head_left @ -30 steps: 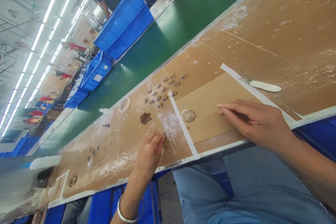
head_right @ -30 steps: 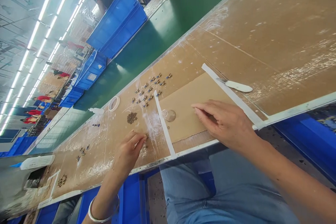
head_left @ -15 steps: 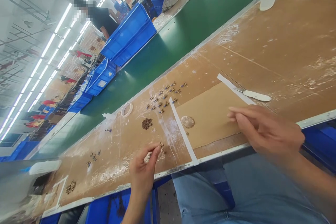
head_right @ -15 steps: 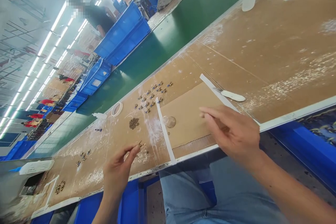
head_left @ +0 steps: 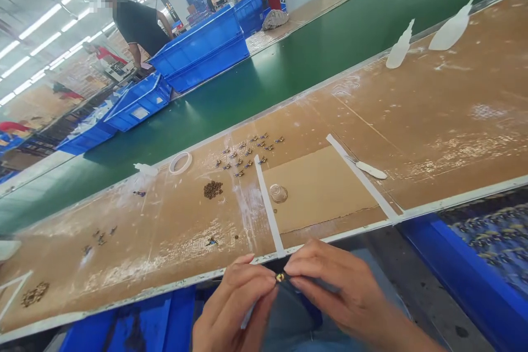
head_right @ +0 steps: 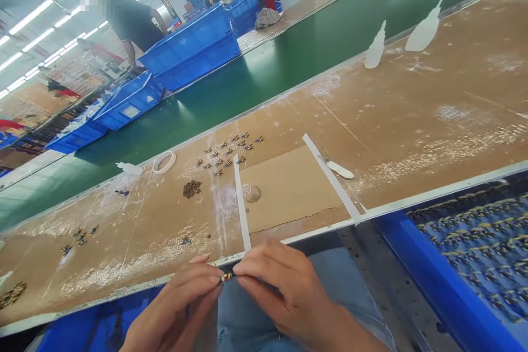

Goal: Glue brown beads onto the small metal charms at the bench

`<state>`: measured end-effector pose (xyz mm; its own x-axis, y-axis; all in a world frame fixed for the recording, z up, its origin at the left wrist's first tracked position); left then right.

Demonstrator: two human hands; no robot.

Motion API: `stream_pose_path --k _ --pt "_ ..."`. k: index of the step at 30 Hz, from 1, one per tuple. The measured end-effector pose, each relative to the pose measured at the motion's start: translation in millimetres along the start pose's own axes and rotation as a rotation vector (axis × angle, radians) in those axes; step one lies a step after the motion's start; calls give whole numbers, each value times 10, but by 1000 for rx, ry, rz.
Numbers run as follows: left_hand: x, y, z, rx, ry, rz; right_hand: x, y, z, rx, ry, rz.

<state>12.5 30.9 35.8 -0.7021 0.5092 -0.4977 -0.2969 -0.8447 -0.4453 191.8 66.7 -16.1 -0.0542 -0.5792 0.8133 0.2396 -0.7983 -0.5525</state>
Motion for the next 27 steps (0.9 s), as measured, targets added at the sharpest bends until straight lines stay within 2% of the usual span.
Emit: stream_pose_path --k 2,7,17,22,27 --pt "-47 11 16 16 -47 -46 27 0 29 21 0 32" --pt "-138 83 11 -27 -136 -89 59 8 49 32 -7 103" --pt "-165 89 33 6 -118 -113 59 41 72 83 2 156" --pt "-136 15 42 50 -99 -131 42 27 63 105 20 170" --pt "-68 -48 38 1 41 -105 56 -31 40 79 104 197"
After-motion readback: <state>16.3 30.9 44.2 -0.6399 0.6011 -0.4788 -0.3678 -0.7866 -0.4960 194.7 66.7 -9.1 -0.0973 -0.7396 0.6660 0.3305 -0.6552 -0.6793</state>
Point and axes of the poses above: each hand's wrist, its own y-axis away from the middle knuckle, its own z-axis out of the back of the hand, x = y × z, the point moved 2 cm from there along -y, towards the middle knuckle, and after that the axes turned 1 degree about -x, right-handed, at the moved point
